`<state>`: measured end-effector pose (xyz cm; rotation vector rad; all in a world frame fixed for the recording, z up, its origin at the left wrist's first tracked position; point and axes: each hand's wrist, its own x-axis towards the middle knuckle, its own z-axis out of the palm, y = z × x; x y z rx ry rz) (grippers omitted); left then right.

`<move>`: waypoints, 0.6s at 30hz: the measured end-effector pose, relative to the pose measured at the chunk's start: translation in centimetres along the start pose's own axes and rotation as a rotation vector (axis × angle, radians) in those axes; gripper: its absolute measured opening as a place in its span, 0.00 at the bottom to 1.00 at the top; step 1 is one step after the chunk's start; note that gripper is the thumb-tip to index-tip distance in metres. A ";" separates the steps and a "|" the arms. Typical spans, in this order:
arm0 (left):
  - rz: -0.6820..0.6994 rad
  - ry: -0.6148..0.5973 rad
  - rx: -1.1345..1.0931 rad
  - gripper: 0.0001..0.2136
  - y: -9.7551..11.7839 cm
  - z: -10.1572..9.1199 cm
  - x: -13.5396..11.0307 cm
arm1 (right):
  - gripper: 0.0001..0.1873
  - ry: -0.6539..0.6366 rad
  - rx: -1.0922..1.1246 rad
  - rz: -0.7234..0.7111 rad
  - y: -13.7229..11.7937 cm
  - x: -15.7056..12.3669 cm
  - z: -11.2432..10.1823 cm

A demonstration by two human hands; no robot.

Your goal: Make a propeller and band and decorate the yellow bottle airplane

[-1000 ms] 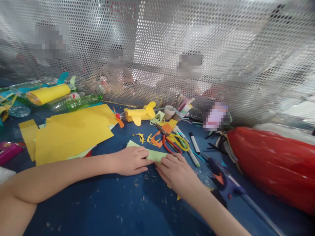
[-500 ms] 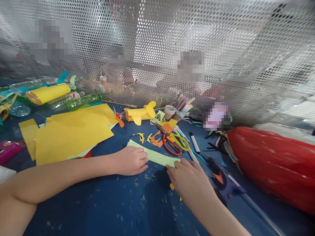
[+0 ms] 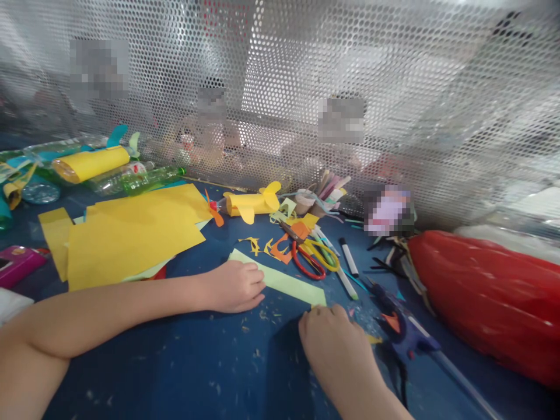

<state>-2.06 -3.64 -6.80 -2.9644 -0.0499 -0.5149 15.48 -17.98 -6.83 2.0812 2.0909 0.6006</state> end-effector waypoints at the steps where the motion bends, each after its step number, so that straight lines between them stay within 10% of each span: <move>1: 0.001 0.001 0.001 0.15 0.0 0.0 0.0 | 0.13 0.009 0.000 0.025 0.0 0.0 -0.2; 18: 0.005 -0.004 -0.011 0.15 -0.1 -0.3 0.2 | 0.13 0.182 0.103 -0.131 -1.9 2.0 -0.4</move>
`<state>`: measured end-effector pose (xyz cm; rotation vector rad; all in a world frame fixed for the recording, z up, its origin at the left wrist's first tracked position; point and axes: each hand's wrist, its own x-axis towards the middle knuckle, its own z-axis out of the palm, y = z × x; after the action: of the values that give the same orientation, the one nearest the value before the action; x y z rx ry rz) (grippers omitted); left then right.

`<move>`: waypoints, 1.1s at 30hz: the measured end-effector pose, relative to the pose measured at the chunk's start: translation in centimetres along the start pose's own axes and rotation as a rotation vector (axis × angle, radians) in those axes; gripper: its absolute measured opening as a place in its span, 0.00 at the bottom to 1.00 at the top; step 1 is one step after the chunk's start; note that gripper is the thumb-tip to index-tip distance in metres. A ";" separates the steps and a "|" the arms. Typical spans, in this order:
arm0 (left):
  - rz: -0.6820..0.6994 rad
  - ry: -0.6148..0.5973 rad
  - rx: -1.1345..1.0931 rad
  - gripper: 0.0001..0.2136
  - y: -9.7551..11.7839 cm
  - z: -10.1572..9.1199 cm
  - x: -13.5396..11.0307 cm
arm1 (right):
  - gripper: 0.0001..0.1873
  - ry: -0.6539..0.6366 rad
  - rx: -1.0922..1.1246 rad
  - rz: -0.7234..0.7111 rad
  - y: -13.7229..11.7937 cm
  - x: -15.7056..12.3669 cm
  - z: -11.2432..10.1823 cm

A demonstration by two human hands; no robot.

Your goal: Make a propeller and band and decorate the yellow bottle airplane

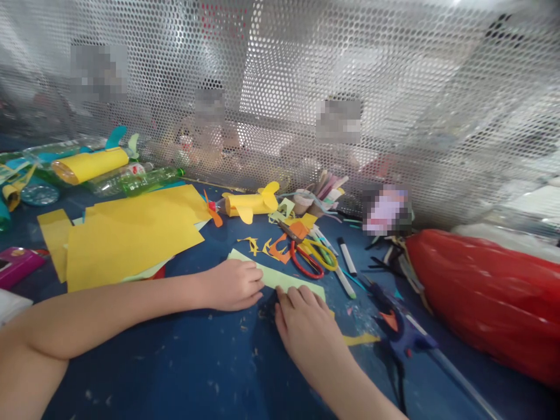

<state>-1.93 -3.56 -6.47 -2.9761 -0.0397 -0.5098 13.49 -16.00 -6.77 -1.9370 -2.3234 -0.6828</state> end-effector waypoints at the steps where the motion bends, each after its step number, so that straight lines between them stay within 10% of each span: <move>1: 0.001 0.002 -0.015 0.14 -0.1 0.0 0.0 | 0.12 -0.006 0.011 -0.010 0.1 0.0 0.0; 11: -0.007 -0.095 -0.287 0.15 -4.3 -1.8 -0.3 | 0.16 -0.043 0.007 -0.030 0.8 0.0 0.0; 20: -0.280 -0.330 -0.524 0.12 -7.0 -3.8 -1.0 | 0.16 -0.049 -0.005 -0.037 0.7 -0.1 -0.1; 33: -0.375 -0.329 -0.401 0.15 -8.8 -4.4 -1.4 | 0.13 -0.045 0.137 -0.029 1.3 0.4 -0.5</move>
<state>-5.15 4.63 -1.83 -3.4293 -0.6014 -0.0525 14.47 -15.67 -5.78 -1.8831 -2.3598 -0.4722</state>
